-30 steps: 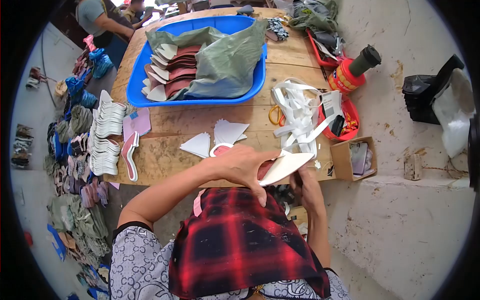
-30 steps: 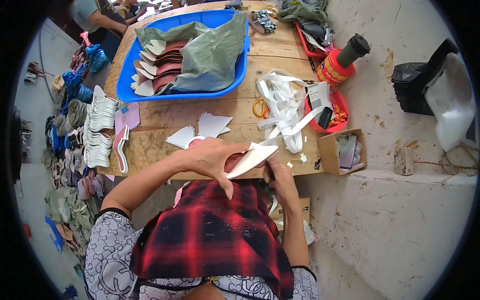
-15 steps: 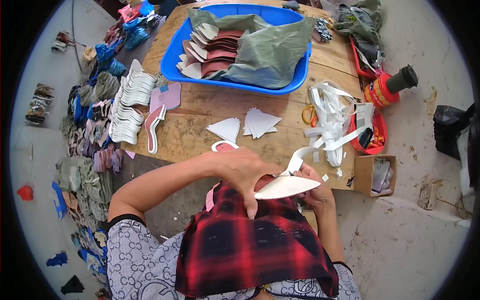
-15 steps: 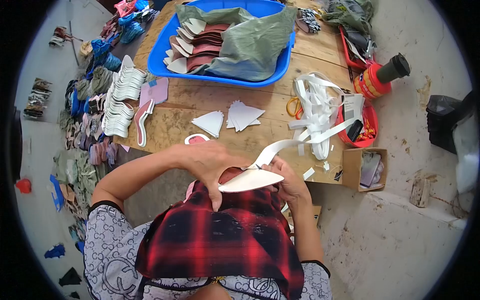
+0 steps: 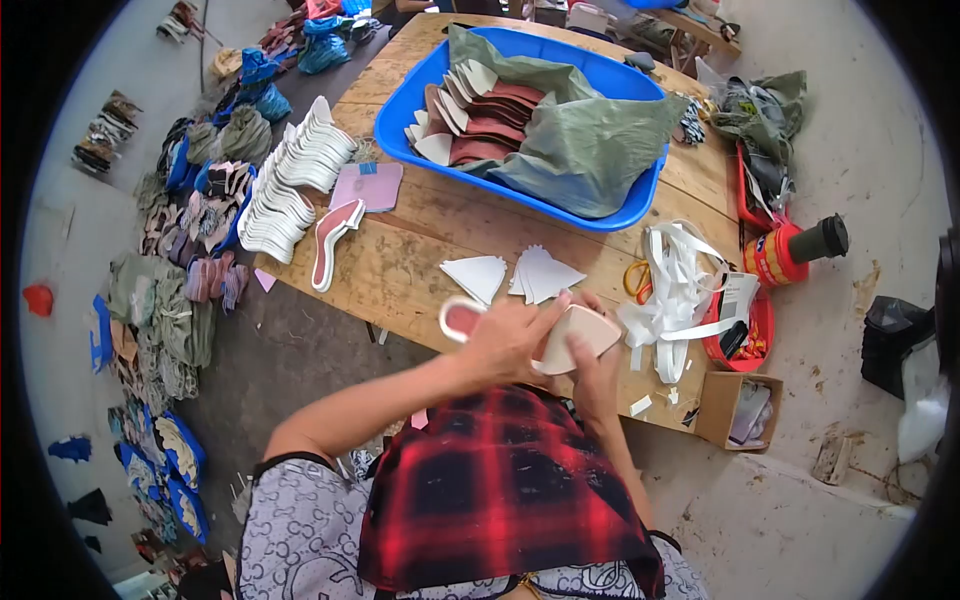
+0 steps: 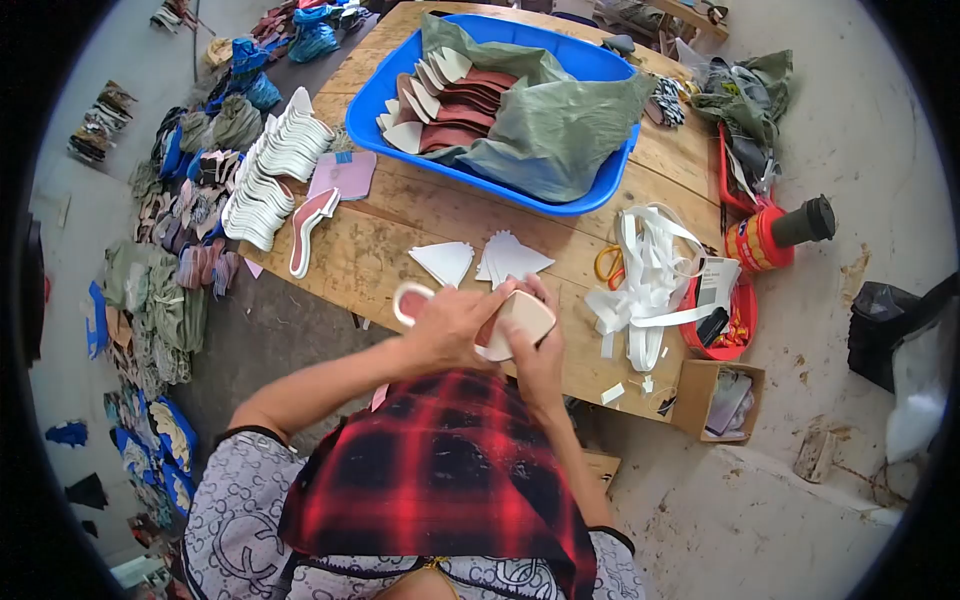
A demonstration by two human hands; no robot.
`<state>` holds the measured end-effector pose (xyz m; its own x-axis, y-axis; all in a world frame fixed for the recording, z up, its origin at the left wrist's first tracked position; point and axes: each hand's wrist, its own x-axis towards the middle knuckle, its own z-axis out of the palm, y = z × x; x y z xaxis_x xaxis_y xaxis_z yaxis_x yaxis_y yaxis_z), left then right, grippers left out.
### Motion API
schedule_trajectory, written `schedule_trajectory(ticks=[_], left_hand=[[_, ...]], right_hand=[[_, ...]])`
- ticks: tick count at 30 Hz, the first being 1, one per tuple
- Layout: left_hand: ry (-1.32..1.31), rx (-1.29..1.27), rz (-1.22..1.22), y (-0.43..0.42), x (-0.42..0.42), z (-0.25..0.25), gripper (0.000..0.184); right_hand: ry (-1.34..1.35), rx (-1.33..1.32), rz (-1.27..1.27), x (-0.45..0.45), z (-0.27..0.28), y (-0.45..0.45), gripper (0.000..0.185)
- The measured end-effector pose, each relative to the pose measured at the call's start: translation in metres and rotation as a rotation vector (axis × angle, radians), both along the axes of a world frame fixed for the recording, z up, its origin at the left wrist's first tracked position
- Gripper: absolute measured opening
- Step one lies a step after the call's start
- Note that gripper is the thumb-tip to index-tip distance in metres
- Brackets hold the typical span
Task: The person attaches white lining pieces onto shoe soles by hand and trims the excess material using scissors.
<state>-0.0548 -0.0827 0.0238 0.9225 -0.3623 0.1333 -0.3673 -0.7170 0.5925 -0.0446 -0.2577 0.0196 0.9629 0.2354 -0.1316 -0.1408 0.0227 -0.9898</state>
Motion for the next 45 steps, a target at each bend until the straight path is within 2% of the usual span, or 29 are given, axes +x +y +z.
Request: schedule_trajectory(ticks=[1,2,5,6,7,9,12,14,16,19,20,21,23,26,29,30,33,34,37,38,41,42,45], left_hand=[[0.019,-0.102,0.042,-0.009,-0.006,0.004,0.113],[-0.057,-0.261,0.102,-0.012,-0.009,0.006,0.091],[1.216,-1.005,0.082,0.019,-0.002,-0.001,0.06],[1.154,-0.793,0.021,0.018,-0.004,0.024,0.051],[1.15,-0.952,0.098,0.007,-0.017,0.01,0.05],[0.881,-0.995,0.147,-0.005,-0.032,0.018,0.051],[0.739,-0.522,0.095,0.006,-0.041,0.006,0.049],[0.772,-0.349,0.003,0.018,-0.061,0.023,0.045],[0.846,-0.193,-0.098,0.037,-0.077,0.028,0.04],[0.527,-0.499,-0.071,0.05,-0.07,0.003,0.04],[0.827,-0.693,0.068,0.047,-0.042,0.036,0.043],[0.677,-0.819,0.138,0.042,-0.026,0.034,0.043],[0.632,-0.719,0.051,0.038,-0.009,0.025,0.042],[0.714,-1.154,0.004,0.034,-0.028,0.043,0.032],[0.711,-0.954,0.038,0.051,-0.018,0.039,0.03],[0.581,-0.876,0.11,0.05,-0.009,0.028,0.03],[0.265,-1.006,0.435,0.042,0.01,0.019,0.026],[0.263,-1.198,0.54,0.044,0.019,0.017,0.026],[0.049,-1.176,0.659,0.04,0.043,0.03,0.025],[-0.165,-1.07,0.675,0.034,0.052,0.032,0.027],[-0.478,-0.723,0.759,0.036,0.067,0.043,0.029],[-0.451,-0.741,0.738,0.046,0.074,0.046,0.03],[-0.296,-1.177,0.738,0.07,0.09,0.048,0.029]], right_hand=[[-0.067,-0.047,-0.097,0.001,0.007,0.004,0.048],[-0.042,0.028,-0.062,0.005,0.014,-0.001,0.045],[0.033,0.257,0.042,0.015,0.03,-0.012,0.042],[0.066,0.334,0.069,0.014,0.032,-0.009,0.042],[0.095,0.411,0.096,0.014,0.032,-0.006,0.042],[0.134,0.392,0.099,0.014,0.03,0.0,0.042],[0.204,0.298,0.174,0.014,0.028,0.004,0.047],[0.239,0.212,0.231,0.015,0.026,0.004,0.047],[0.262,0.242,0.234,0.018,0.023,0.004,0.047],[0.25,0.34,0.244,0.024,0.02,0.013,0.043],[0.238,0.381,0.253,0.028,0.021,0.018,0.041],[0.207,0.395,0.269,0.031,0.024,0.022,0.042],[0.149,0.421,0.284,0.037,0.031,0.027,0.042],[0.066,0.356,0.384,0.043,0.034,0.023,0.043],[0.075,0.36,0.387,0.046,0.031,0.041,0.042],[0.086,0.37,0.371,0.048,0.03,0.046,0.041],[0.041,0.123,0.262,0.059,0.038,0.047,0.038],[0.058,0.273,0.146,0.059,0.043,0.056,0.031],[0.201,0.045,0.104,0.059,0.03,0.069,0.025],[0.22,0.145,0.027,0.055,0.032,0.083,0.025],[0.031,0.147,0.017,0.061,0.028,0.093,0.025],[-0.156,-0.056,-0.011,0.06,0.022,0.095,0.027],[-0.432,-0.282,0.093,0.023,0.029,0.095,0.027]])
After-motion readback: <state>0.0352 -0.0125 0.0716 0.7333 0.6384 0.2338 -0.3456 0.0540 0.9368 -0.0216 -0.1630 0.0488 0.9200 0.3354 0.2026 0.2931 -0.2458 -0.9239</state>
